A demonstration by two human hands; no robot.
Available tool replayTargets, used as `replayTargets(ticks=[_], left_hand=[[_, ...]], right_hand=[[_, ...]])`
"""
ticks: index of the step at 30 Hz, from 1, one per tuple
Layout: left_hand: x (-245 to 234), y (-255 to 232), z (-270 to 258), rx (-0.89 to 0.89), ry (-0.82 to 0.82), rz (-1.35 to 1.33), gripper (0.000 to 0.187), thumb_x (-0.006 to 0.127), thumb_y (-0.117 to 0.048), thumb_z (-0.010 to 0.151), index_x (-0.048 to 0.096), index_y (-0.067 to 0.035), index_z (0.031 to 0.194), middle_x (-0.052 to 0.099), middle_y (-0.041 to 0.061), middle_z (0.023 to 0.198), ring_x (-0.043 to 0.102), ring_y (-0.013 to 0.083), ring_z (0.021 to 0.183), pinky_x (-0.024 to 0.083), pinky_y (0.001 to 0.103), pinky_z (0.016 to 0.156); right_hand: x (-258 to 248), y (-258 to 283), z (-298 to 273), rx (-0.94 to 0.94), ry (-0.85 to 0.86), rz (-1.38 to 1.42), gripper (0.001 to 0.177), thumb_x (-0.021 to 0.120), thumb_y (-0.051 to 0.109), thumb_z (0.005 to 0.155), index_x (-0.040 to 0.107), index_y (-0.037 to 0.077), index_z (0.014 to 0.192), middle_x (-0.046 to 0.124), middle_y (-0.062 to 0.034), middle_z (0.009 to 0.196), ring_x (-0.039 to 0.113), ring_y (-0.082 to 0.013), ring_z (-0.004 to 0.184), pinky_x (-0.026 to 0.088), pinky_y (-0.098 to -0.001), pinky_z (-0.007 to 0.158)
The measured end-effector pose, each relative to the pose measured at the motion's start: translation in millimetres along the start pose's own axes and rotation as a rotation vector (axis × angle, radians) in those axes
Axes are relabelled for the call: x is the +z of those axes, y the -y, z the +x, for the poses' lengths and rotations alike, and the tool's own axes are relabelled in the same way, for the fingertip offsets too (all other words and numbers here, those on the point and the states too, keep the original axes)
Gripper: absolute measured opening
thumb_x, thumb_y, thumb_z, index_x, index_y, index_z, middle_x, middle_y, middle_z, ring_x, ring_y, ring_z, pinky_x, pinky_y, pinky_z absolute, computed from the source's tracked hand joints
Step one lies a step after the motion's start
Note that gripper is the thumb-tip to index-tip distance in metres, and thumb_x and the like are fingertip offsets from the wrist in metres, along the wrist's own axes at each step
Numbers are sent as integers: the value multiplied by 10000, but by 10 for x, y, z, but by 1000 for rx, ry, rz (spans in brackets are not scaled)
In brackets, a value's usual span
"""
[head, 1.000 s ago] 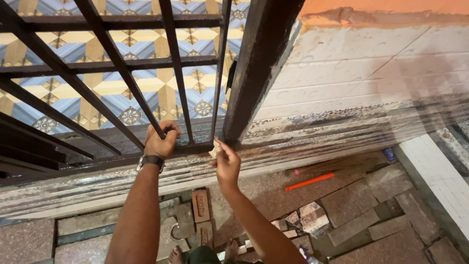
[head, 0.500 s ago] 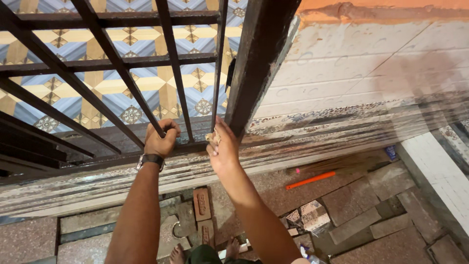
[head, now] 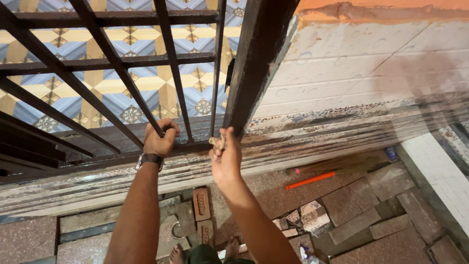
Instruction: The person wipes the frame and bars of a metal gate using a piece of cloth.
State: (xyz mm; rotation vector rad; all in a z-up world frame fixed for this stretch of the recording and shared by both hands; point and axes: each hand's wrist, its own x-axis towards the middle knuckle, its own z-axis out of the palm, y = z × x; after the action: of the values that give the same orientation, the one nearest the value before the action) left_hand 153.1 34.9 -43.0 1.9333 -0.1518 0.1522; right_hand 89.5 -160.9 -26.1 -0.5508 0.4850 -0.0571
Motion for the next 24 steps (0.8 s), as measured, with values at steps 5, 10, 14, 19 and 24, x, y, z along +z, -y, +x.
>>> replayTargets(ticks=[5,10,14,19,24], left_hand=[[3,-12,-9,28,-13,8,216,522,-155,783,684,-12,775,702,85,701,686,175,675,535,305,664],[4,-20,19,12,-22,42,215,529,-156,773,696,-21,771,706,84,700,692,174,680,541,304,672],[14,21,-6,-9,-16,6,212,533,-159,778,691,-19,784,697,94,701,684,190,674,540,316,661],[0,44,12,14,-9,27,208,542,-166,780,692,-21,788,703,97,702,698,200,680,546,322,665],[-5,26,16,73,-21,49,201,542,-167,787,690,-32,770,712,82,704,708,186,699,552,318,694]], right_hand=[[119,4,-113,-493,176,-247,338,603,181,974,625,36,1278,707,-95,988,665,-127,780,578,-243,678],[118,-159,-56,-760,74,-674,316,604,71,977,631,25,1289,725,-78,1161,629,-66,633,525,-207,466],[253,-140,-127,-492,22,-571,326,581,131,1032,649,23,1332,707,-86,988,472,-39,468,421,-194,412],[508,64,-185,-663,172,-533,342,567,135,1043,642,8,1352,685,-72,941,499,-33,492,447,-212,409],[346,25,-55,-666,175,-673,334,534,146,1066,640,5,1350,667,-30,886,536,-35,510,467,-212,458]])
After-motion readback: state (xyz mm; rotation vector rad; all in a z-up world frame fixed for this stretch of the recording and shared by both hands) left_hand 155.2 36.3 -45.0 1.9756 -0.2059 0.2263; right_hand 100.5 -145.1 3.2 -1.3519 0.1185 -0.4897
